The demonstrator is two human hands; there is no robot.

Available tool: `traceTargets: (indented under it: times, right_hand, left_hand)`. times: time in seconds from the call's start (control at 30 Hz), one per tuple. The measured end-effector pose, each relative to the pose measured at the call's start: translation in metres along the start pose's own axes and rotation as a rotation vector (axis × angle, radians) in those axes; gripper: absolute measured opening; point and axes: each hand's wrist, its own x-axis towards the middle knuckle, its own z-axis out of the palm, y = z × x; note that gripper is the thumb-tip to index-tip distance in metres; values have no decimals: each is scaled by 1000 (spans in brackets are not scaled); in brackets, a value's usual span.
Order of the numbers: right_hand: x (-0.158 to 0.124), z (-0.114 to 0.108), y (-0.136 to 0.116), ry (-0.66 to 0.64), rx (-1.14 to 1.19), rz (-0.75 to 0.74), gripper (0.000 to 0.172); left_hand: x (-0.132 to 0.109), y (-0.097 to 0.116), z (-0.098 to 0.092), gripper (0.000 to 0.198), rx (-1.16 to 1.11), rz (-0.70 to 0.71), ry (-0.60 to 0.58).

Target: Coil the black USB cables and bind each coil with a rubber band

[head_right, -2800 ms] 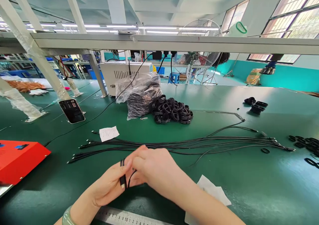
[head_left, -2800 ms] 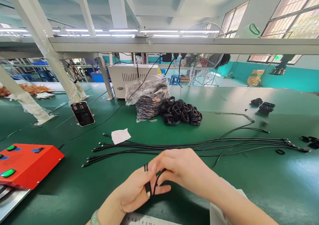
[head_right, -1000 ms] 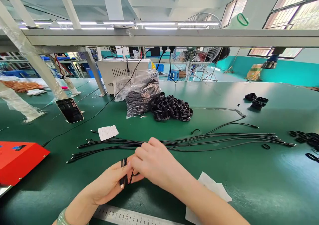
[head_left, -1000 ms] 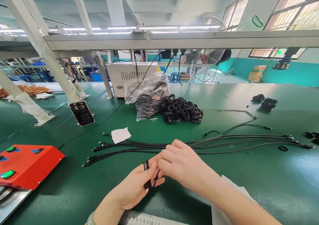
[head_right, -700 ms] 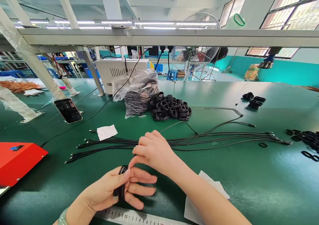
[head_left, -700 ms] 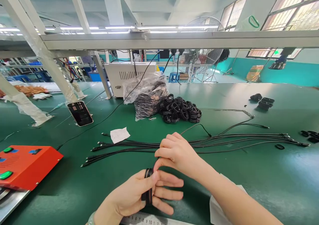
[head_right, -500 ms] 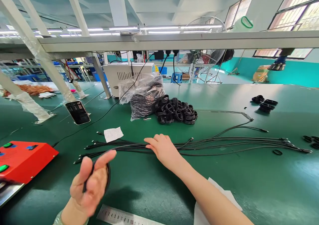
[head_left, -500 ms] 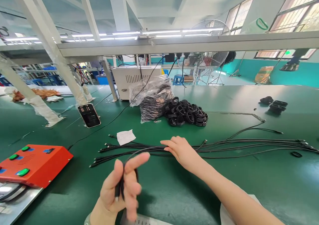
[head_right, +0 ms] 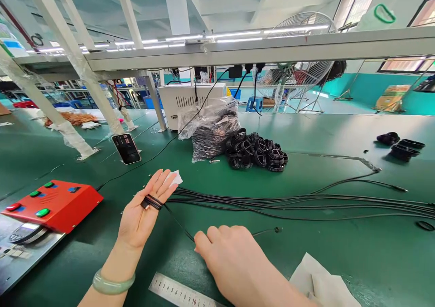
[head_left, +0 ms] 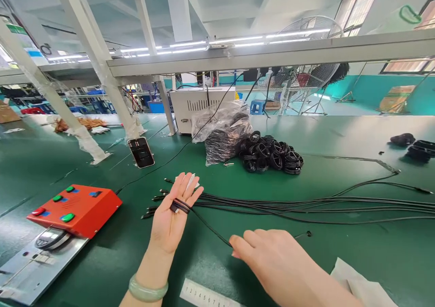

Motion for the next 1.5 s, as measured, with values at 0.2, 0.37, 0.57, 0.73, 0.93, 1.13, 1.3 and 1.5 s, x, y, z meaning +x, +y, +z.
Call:
traceTargets:
  times: [0.2, 0.37, 0.57, 0.73, 0.93, 1.13, 1.3, 1.5]
  right_hand:
    - [-4, -16, 4, 189, -21, 0, 14]
    - [6, -19, 27, 267, -57, 181, 17]
    - [24, -1, 48, 83, 104, 324, 27]
    - [26, 14, 39, -148, 55, 365, 17]
    - [21, 13, 14, -158, 17, 295, 6]
    - [15, 14, -5, -134, -23, 207, 17]
    - [10, 7, -6, -27, 52, 144, 15]
    - [23, 1, 24, 104, 319, 297, 16]
  left_hand:
    - [-13, -23, 10, 38, 330, -278, -66]
    - [-33, -48, 14, 37, 411, -679, -391]
    - [-42, -53, 12, 47, 291, -905, -557]
    - [-23, -24, 6, 44, -69, -579, -396]
    - [6, 1, -10, 51, -226, -225, -279]
    - [7, -13, -8, 51, 2, -129, -159]
    - [-8, -33, 8, 42, 407, -76, -110]
    - [-31, -50, 17, 36, 582, -484, -388]
